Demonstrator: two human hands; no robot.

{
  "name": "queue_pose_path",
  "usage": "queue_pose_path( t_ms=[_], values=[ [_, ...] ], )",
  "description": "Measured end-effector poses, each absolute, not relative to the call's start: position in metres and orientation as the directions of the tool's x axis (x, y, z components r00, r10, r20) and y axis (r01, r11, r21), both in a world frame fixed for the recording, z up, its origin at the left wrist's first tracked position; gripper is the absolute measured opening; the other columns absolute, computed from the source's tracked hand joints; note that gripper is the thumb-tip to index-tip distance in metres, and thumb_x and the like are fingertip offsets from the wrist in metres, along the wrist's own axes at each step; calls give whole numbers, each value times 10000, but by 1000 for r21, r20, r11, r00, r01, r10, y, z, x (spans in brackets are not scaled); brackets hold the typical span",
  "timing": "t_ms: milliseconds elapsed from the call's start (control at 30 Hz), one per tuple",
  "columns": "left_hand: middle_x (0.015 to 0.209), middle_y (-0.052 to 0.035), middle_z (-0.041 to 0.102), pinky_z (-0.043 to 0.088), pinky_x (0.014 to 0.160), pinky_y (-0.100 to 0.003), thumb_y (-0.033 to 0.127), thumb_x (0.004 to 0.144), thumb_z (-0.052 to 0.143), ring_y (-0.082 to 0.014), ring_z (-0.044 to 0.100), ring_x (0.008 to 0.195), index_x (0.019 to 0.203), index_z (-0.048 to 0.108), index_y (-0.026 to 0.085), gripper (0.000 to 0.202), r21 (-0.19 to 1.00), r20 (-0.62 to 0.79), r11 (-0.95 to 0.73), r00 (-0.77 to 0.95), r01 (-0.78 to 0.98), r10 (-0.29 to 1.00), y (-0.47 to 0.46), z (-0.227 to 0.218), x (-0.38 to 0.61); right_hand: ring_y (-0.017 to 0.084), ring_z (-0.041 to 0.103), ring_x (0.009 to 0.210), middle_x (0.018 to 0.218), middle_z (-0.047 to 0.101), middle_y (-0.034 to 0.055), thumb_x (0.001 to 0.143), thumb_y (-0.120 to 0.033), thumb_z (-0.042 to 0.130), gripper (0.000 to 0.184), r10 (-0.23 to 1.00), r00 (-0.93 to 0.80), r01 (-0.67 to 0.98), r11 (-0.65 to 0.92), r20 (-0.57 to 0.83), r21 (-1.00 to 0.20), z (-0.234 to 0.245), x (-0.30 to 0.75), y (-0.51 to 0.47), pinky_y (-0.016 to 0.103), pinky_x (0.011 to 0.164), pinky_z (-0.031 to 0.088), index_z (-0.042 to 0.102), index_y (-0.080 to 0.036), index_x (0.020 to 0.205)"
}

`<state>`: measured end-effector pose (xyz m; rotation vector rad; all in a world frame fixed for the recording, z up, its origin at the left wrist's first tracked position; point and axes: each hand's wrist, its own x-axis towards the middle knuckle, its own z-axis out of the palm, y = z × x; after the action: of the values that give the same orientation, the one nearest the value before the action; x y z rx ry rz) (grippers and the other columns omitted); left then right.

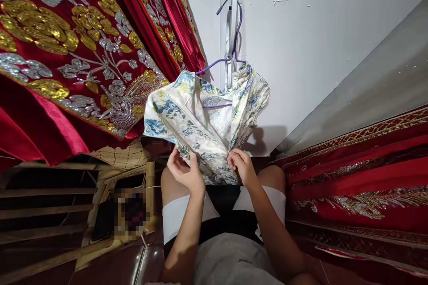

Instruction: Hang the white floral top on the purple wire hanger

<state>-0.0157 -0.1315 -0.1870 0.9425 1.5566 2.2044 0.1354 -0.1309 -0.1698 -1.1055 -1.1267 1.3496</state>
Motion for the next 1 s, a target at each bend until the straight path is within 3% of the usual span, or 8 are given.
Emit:
queue_pose_path(
  t_ms=[100, 233, 400, 500, 733, 800, 900, 1000],
  values=[
    [1219, -119, 659, 456, 1092, -437, 308, 831, 723, -276, 611, 1215, 1105, 636, 219, 301, 805, 592, -441, -493, 396, 638, -137, -203, -4, 117, 422, 543, 588, 514, -16, 882, -457, 572, 345, 992, -88, -169, -107, -93, -980, -172, 129, -140, 271, 536, 327, 519, -205, 653],
    [935, -59, 682, 526, 857, -356, 273, 902, 590, -220, 656, 900, 985, 659, 216, 122, 882, 433, -383, -150, 276, 889, -138, -215, 10, 114, 425, 506, 517, 504, -32, 888, -428, 568, 312, 981, -182, -95, -87, -68, -992, -165, 124, -144, 269, 533, 329, 583, -195, 682],
    [747, -19, 583, 446, 707, -296, 271, 953, 539, -180, 567, 733, 791, 602, 214, 183, 842, 445, -419, 2, 339, 896, -128, -212, 9, 96, 362, 432, 462, 503, -36, 838, -377, 601, 265, 997, -73, -60, -13, -9, -998, -119, 147, -113, 260, 459, 283, 612, -195, 645],
    [766, -31, 589, 438, 699, -294, 241, 953, 502, -183, 566, 732, 808, 598, 216, 175, 802, 429, -451, 148, 391, 891, -119, -214, 3, 76, 349, 421, 484, 500, -34, 823, -397, 670, 307, 990, 94, -167, 123, 109, -978, -74, 165, -72, 243, 422, 267, 583, -193, 610],
    [774, -53, 616, 453, 726, -315, 132, 871, 498, -203, 584, 727, 761, 600, 198, 164, 700, 276, -476, 412, 533, 868, -86, -186, -10, 59, 352, 424, 554, 496, -52, 903, -537, 661, 365, 955, 108, -276, 294, 275, -915, -12, 158, -26, 216, 385, 245, 586, -198, 788],
    [828, -65, 667, 480, 776, -333, 141, 876, 539, -216, 625, 775, 819, 658, 195, 143, 703, 301, -509, 440, 496, 846, -80, -150, -10, 61, 348, 427, 556, 491, -54, 920, -542, 640, 366, 955, 93, -257, 297, 282, -920, -13, 152, -35, 216, 390, 255, 578, -203, 798],
    [1006, -66, 717, 496, 898, -347, 206, 930, 590, -216, 671, 918, 1188, 682, 228, 275, 740, 547, -604, 256, 297, 797, -73, -81, -6, 68, 358, 446, 562, 488, -51, 937, -526, 621, 355, 953, 41, -202, 302, 300, -932, -17, 149, -49, 217, 415, 288, 568, -207, 791],
    [962, -45, 695, 492, 872, -330, 224, 899, 684, -198, 659, 905, 1154, 702, 206, 256, 756, 632, -631, 56, 175, 773, -61, -21, -1, 78, 372, 480, 575, 463, -49, 941, -516, 616, 346, 940, 3, -132, 339, 342, -931, -13, 147, -53, 220, 452, 309, 561, -212, 784]
  ],
)
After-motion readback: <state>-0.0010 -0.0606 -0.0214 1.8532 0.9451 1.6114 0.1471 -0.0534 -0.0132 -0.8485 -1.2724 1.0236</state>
